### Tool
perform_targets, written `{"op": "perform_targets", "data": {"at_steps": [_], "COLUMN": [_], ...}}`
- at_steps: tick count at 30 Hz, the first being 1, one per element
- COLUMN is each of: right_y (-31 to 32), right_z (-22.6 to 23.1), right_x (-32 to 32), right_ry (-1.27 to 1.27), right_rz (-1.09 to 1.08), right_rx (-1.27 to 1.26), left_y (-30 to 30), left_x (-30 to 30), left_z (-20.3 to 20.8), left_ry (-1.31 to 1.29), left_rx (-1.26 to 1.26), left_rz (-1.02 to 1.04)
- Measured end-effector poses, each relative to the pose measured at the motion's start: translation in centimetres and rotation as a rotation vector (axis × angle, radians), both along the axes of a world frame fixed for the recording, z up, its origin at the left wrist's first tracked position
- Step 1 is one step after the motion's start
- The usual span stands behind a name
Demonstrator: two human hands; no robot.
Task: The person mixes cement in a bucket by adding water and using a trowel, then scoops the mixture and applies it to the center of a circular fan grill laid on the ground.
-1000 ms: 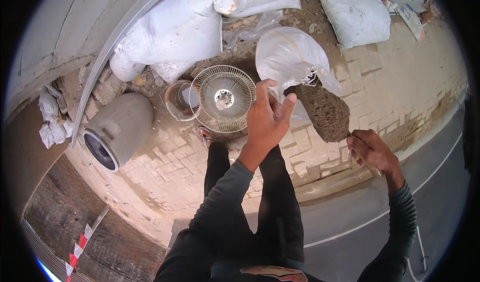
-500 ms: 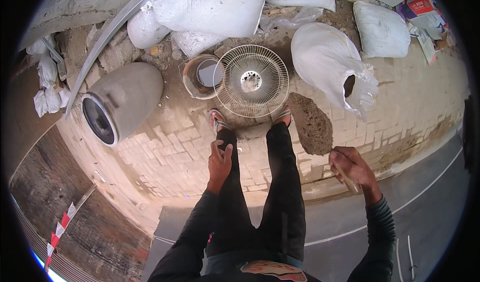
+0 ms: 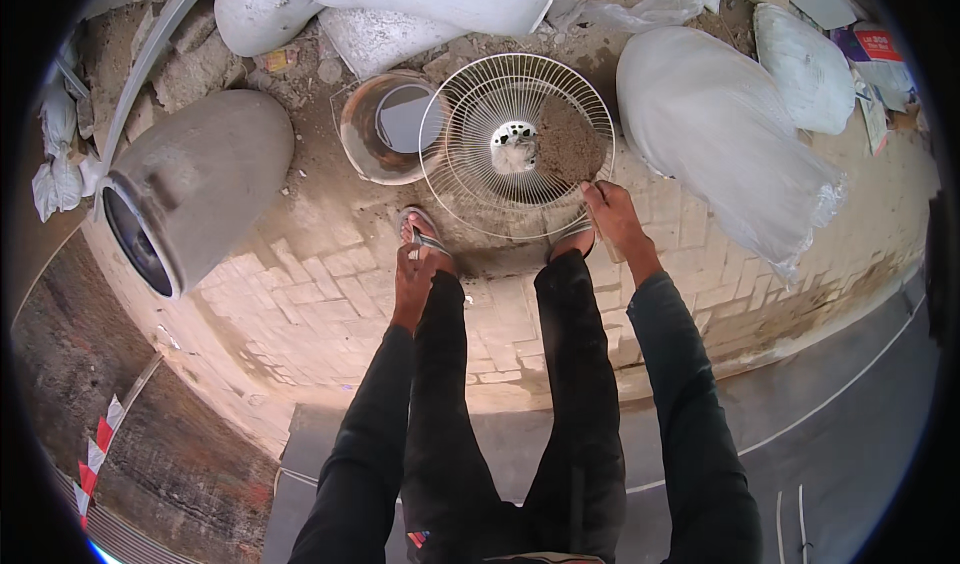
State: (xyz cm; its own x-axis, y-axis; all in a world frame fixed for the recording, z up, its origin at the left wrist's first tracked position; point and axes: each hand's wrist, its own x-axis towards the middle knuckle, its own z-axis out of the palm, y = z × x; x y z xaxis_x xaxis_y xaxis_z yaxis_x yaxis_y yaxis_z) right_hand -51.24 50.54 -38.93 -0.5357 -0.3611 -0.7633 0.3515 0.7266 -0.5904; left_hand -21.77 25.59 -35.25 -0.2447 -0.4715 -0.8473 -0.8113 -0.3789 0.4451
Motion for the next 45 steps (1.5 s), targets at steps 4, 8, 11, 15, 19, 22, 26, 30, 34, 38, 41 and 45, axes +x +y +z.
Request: {"op": "perform_targets", "data": {"at_steps": [4, 8, 11, 15, 19, 22, 26, 30, 34, 38, 41, 45], "right_y": [-0.4, -0.8, -0.2, -1.6, -0.7, -1.0, -0.4, 0.2, 0.9, 0.2, 0.0, -1.5], "right_z": [-1.5, -1.7, -1.7, -0.8, 1.5, 5.2, 9.0, 11.5, 10.7, 9.3, 8.8, 9.6], "right_x": [1.2, 2.6, 3.5, 5.1, 6.0, 6.6, 7.2, 6.6, 4.3, 1.9, 2.3, 3.6], "right_ry": [0.351, 0.507, 0.611, 0.645, 0.716, 0.699, 0.677, 0.657, 0.754, 0.541, 0.481, 0.662], "right_rz": [0.130, 0.123, 0.145, 0.232, 0.286, 0.260, 0.231, 0.081, -0.025, -0.171, -0.241, -0.213], "right_rx": [0.088, 0.164, 0.234, 0.212, 0.214, 0.125, 0.077, 0.023, 0.033, 0.032, 0.031, -0.001], "left_y": [0.4, 2.0, 3.1, 1.1, 1.6, 0.8, 0.3, -0.1, -0.4, 0.0, 0.3, -1.6], "left_x": [-4.6, -7.3, -10.0, -5.9, -8.3, -8.1, -7.8, -6.9, -5.7, -5.5, -6.4, -6.3], "left_z": [-7.9, -12.3, -12.4, -16.6, -12.6, -10.0, -8.1, -6.6, -4.9, -2.3, -1.7, -3.5], "left_ry": [-0.003, 0.124, 0.073, 0.134, 0.152, 0.217, 0.230, 0.271, 0.332, 0.282, 0.193, 0.238], "left_rx": [0.192, 0.188, -0.010, -0.285, -0.245, -0.211, -0.131, -0.121, -0.113, -0.080, -0.050, -0.078], "left_rz": [0.207, 0.630, 0.618, 0.431, 0.479, 0.533, 0.581, 0.571, 0.562, 0.572, 0.527, 0.389]}}
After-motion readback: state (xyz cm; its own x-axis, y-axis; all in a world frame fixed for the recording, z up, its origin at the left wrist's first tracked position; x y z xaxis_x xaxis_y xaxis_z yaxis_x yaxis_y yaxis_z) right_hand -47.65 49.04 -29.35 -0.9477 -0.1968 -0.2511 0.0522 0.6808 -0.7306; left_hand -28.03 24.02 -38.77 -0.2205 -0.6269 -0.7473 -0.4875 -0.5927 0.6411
